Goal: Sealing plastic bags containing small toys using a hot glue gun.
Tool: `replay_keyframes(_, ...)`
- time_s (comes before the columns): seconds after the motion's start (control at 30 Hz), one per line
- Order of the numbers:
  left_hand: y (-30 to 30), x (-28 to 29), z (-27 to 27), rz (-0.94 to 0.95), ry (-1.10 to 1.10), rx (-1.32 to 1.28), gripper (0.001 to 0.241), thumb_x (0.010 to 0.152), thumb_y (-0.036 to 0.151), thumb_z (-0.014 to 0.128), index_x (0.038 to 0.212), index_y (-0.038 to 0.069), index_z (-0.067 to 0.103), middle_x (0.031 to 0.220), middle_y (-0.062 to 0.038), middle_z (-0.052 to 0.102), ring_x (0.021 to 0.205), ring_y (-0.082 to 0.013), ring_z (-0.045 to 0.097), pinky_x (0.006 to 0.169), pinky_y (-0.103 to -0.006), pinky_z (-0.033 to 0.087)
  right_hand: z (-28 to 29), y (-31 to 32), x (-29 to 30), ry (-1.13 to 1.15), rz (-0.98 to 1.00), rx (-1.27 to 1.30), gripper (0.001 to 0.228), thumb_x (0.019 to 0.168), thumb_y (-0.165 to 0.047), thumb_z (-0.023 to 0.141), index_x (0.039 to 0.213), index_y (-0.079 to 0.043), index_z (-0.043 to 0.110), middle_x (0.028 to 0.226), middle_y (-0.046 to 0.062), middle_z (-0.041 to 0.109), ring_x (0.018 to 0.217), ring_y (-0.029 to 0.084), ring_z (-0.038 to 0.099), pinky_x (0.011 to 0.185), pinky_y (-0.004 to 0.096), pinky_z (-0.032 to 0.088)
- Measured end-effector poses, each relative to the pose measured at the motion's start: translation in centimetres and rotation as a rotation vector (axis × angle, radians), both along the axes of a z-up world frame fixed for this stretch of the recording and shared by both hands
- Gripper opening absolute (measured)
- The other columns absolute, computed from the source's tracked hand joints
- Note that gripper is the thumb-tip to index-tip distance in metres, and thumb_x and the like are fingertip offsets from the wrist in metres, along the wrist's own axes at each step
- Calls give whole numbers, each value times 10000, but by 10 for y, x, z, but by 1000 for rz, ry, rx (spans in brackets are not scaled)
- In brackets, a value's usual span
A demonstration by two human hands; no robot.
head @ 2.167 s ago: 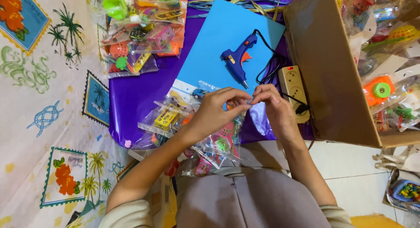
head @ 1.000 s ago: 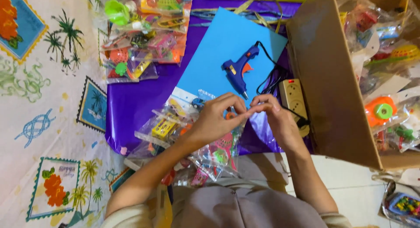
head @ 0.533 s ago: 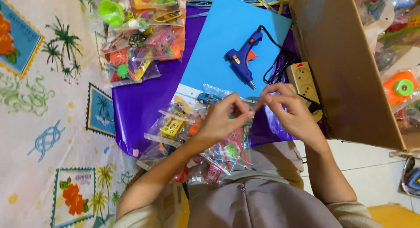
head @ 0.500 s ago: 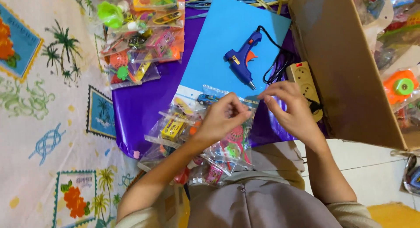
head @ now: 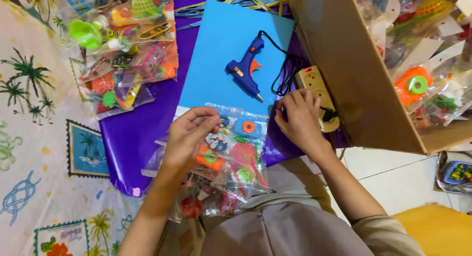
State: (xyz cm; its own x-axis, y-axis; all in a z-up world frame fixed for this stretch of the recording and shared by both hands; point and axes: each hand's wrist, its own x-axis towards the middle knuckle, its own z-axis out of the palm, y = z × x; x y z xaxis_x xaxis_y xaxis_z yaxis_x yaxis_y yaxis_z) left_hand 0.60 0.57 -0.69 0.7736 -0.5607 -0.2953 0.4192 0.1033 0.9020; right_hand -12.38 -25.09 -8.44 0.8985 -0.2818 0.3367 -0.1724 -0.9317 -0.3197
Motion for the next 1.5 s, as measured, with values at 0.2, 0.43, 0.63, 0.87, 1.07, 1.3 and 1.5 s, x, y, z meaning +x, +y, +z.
replay_keyframes(0.2,-13,2,2,67,35,-54,257,967,128,721,1123,-76,711,889,-211,745,759,-209,748,757,-293,622,4,0,-3,152,29,-178,360,926,-138,652,1274,-225,669,1181,57,501,1167,324,443,894,464,275)
replay_keyframes(0.43,-22,0,-3,84,12,-50,240,989,159,713,1042,-75,713,745,-199,688,622,-186,678,665,-282,601,-3,3,0,246,73,-212,490,911,-157,625,1389,-265,629,1163,58,412,1120,326,394,888,474,220)
replay_keyframes(0.63,-23,3,-11,76,-12,-28,210,977,162,745,978,-39,682,713,-153,648,630,-148,642,668,-255,570,0,3,-8,284,63,-227,486,893,-142,645,1364,-263,671,1109,37,379,1077,296,359,858,472,193)
replay_keyframes(0.87,-19,-1,-4,-17,-129,77,180,974,148,752,966,-20,687,730,-152,671,668,-147,662,700,-273,572,0,7,-20,308,32,-231,469,837,-192,694,1297,-287,696,1165,49,419,1130,321,358,916,525,184)
replay_keyframes(1.07,-23,6,-16,-222,-367,342,90,996,75,680,1051,18,722,806,-145,719,712,-152,662,711,-311,561,-16,14,-24,290,15,-300,616,785,-161,722,1377,-293,613,1155,70,427,1108,328,375,916,533,171)
replay_keyframes(1.3,-35,19,-14,-449,-669,631,189,996,43,529,1090,45,693,875,-145,669,756,-250,645,720,-403,536,-34,20,-24,342,11,-232,782,760,-150,729,1506,-232,509,1138,97,487,1150,350,406,958,550,162)
replay_keyframes(1.5,-50,39,-53,-530,-1087,841,61,966,62,574,923,43,613,839,-99,528,749,-300,580,718,-425,449,-33,27,-19,301,25,-300,714,800,-125,662,1493,-157,493,1240,115,507,1256,344,407,992,513,190)
